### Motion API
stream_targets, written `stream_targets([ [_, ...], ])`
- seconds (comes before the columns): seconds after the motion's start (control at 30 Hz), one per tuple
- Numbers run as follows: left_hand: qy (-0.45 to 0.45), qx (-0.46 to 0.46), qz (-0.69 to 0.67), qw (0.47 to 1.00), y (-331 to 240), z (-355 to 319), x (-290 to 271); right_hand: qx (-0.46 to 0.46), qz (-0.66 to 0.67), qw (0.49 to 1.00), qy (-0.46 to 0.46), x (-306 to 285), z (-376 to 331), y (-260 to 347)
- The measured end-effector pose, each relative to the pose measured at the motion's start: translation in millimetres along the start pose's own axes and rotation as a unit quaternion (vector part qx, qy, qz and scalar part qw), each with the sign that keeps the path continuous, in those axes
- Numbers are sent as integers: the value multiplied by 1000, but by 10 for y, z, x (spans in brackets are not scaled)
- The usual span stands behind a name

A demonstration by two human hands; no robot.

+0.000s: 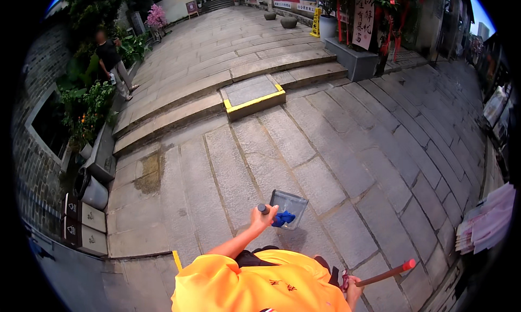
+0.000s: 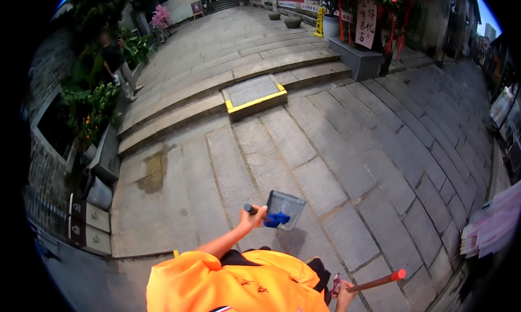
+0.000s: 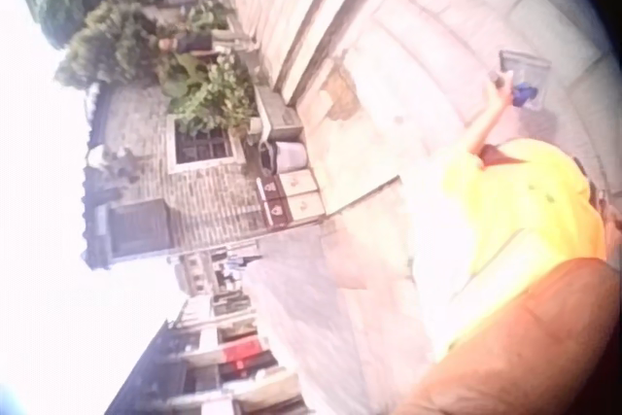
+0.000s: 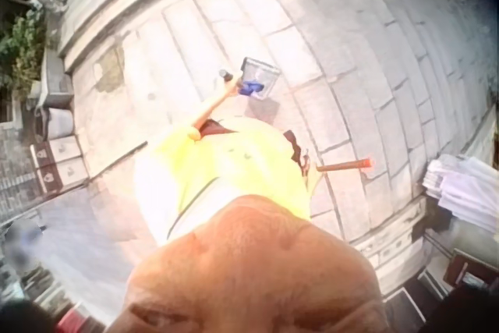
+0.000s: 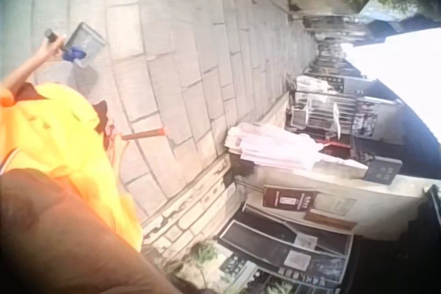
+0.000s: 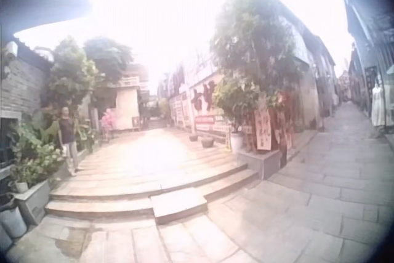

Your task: The person sweeps a stone-paved alleyway and steps using a broom and dustpan. They collect debris into the dustpan while navigating narrow passages and ascending stairs in a pedestrian area.

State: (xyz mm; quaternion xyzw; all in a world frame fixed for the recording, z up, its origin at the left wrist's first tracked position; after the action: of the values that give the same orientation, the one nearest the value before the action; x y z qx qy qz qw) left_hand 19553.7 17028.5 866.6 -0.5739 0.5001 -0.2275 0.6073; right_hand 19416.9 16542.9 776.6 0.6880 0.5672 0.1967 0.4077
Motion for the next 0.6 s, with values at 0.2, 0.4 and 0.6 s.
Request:
stream_targets([
  [0.2,-79,0,11,997,-417,91,662,-163,-27,986,-5,-668,699,903],
  [0.4,-87,-23,29,995,-536,363,1187,-314,-132,940,-4,-709,1293,1538],
  [0.6,-96,-52,-8,994,-615,981,1746,-365,-180,913,13,-479,2298,2111],
])
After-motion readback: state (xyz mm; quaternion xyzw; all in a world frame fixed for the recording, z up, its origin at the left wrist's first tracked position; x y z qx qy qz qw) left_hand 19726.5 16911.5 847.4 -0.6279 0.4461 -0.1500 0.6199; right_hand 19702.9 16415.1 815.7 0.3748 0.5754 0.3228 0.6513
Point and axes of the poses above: each hand's wrist, its own z-axis towards the middle knuckle, its own x-axis out of the palm, y = z × x, the point moved 7 cm from there along z, towards the middle knuckle, and after that the axes turned 5 degrees about x, right-handed, at the moved point
